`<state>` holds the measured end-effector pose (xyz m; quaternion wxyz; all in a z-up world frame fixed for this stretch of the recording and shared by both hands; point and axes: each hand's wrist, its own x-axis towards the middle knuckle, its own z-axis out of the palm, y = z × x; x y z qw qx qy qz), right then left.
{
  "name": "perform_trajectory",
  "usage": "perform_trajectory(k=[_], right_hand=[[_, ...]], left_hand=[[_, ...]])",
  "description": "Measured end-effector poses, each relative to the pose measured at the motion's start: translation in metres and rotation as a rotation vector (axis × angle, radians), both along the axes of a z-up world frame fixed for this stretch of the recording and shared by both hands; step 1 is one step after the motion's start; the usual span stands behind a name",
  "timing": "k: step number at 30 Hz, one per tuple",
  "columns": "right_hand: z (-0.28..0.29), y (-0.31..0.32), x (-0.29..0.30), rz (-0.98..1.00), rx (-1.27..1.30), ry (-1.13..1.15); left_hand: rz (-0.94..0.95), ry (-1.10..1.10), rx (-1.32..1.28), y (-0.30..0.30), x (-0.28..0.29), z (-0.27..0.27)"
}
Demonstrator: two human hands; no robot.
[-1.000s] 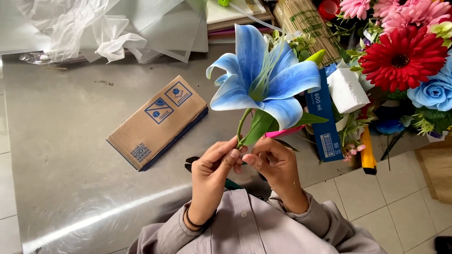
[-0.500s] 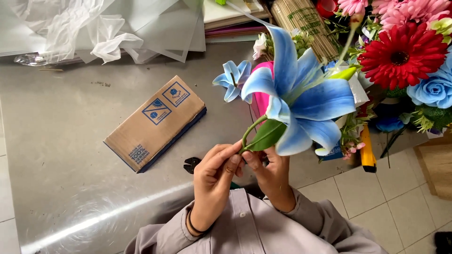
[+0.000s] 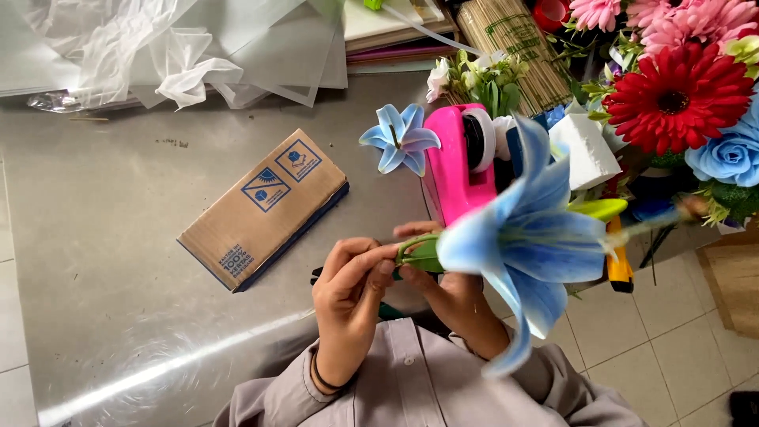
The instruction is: Trimming flower stems with cutters and inserting them into floral foam to create a bouquet arrangement.
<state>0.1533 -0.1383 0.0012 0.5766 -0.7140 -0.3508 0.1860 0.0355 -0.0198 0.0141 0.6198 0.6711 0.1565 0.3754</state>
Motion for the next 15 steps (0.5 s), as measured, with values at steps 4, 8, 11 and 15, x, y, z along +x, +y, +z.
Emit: perform_trajectory(k=[4,8,11,15], right_hand=[[0.007,-0.005,0.004,0.239,-0.035,0.121],[0.012,-0.007,0.009,0.422,-0.025,0.514],[0.015,-0.009,0.004,0.422,-0.007,0.292],[0.006,-0.010,0.017,0.145,-0.234,-0.283]], left_hand=[[-0.042,-0.011,-0.039,0.000,-0.001,-0.011],[-0.105,-0.141,-0.210,-0.007,0.002,-0.034],[-0.117,-0.045,-0.336,-0.008,0.005,-0.028],[-0.143,-0.047,-0.400,-0.011,0.004,-0.019]])
